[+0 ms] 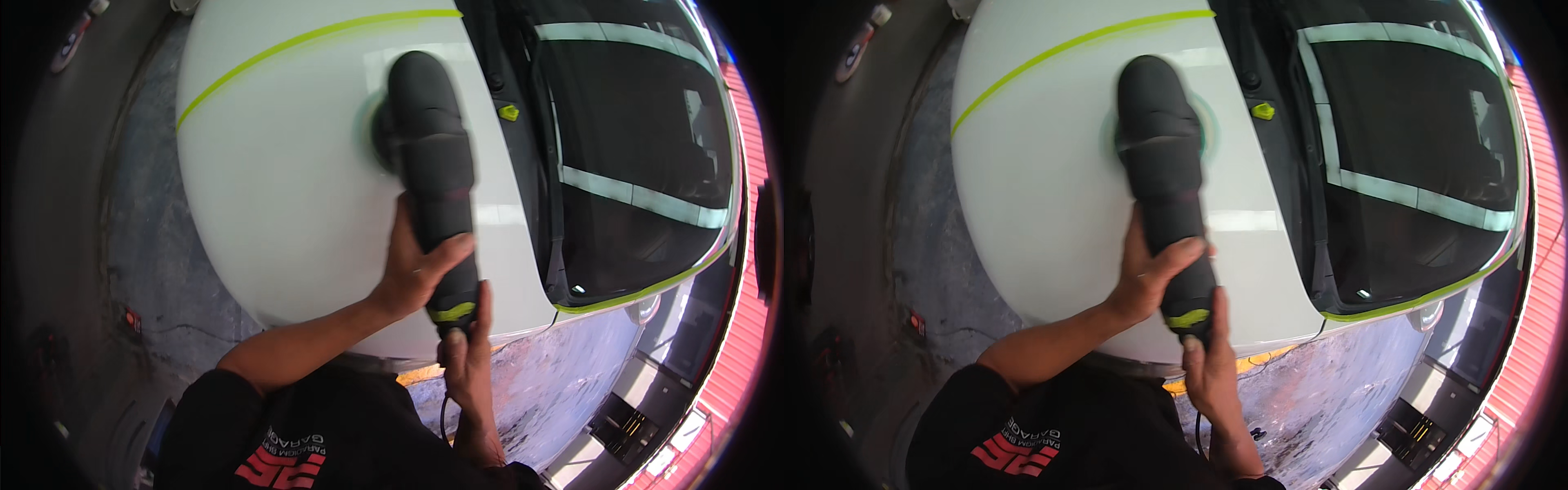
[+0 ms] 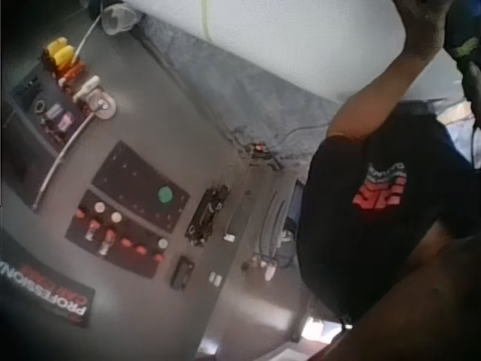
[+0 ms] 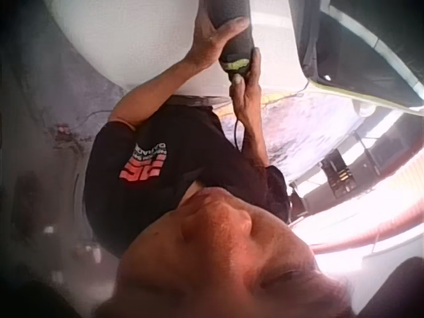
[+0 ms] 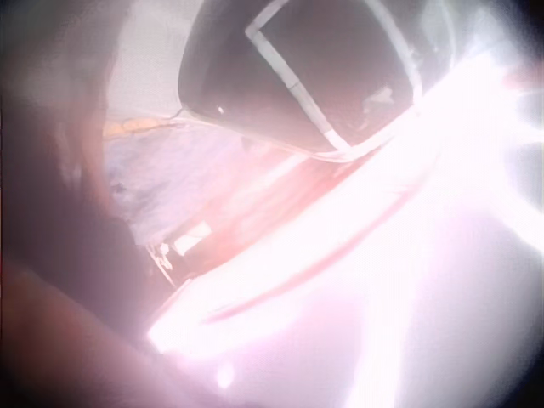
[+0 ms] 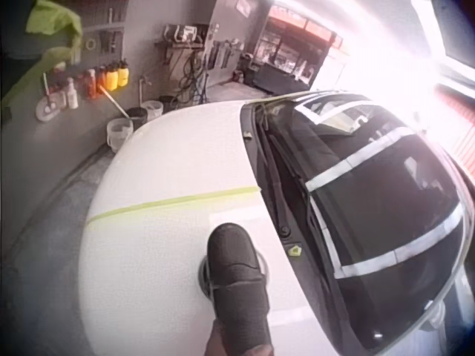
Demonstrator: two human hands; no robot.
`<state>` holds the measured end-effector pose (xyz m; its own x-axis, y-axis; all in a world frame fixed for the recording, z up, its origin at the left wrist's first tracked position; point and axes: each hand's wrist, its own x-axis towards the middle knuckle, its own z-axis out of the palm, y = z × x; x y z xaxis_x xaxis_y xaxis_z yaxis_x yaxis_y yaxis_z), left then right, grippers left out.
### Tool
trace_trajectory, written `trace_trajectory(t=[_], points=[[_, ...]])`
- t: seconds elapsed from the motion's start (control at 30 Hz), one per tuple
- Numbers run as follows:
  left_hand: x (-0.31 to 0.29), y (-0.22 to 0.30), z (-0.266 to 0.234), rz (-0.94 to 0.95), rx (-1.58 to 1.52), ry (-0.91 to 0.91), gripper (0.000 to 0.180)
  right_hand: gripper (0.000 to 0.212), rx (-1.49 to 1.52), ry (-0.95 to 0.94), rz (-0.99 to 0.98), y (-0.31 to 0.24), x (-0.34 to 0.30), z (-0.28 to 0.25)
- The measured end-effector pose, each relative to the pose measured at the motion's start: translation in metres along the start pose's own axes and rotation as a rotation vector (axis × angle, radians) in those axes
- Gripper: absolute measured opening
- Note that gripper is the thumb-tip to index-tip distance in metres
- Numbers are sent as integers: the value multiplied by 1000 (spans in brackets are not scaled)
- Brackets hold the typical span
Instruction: The person uses a rotary polisher with a green pad to buff the hood of a white car. They move the tool in overlapping circular motions across the surface, briefly pausing to touch the paint with a finger before resuming polishing.
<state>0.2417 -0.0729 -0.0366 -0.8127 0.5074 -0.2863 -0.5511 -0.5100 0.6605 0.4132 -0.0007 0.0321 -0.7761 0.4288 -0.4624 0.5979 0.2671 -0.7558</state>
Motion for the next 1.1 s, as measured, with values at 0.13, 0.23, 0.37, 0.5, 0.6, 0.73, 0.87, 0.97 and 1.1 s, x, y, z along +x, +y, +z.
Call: trace_trajectory(t=[0.13, 0.23, 0.37, 0.5, 0.6, 0.73, 0.87, 0.97, 1.1], points=[[-2, -24, 33, 45, 67, -118, 77, 77, 254, 179, -22, 5, -14, -2], [-12, -20, 17, 48, 46, -132, 77, 77, 268, 132, -45, 12, -19, 12], [-33, -5, -26, 65, 30, -82, 71, 75, 146, 64, -66, 19, -28, 47], [-62, 10, -79, 64, -22, -1, 69, 76, 16, -50, -131, 20, -38, 85], [-85, 20, -119, 77, -107, 80, 66, 76, -207, -141, -226, 22, -39, 110], [-117, 26, -170, 128, -158, 126, 53, 80, -312, -296, -220, -9, -40, 146], [-131, 21, -169, 150, -170, 166, 51, 76, -351, -276, -387, 3, -44, 146], [-126, 11, -140, 127, -119, 144, 53, 74, -311, -246, -294, 9, -53, 116], [-101, -17, -75, 111, -23, 104, 68, 74, -115, -110, -113, 39, -63, 63]])
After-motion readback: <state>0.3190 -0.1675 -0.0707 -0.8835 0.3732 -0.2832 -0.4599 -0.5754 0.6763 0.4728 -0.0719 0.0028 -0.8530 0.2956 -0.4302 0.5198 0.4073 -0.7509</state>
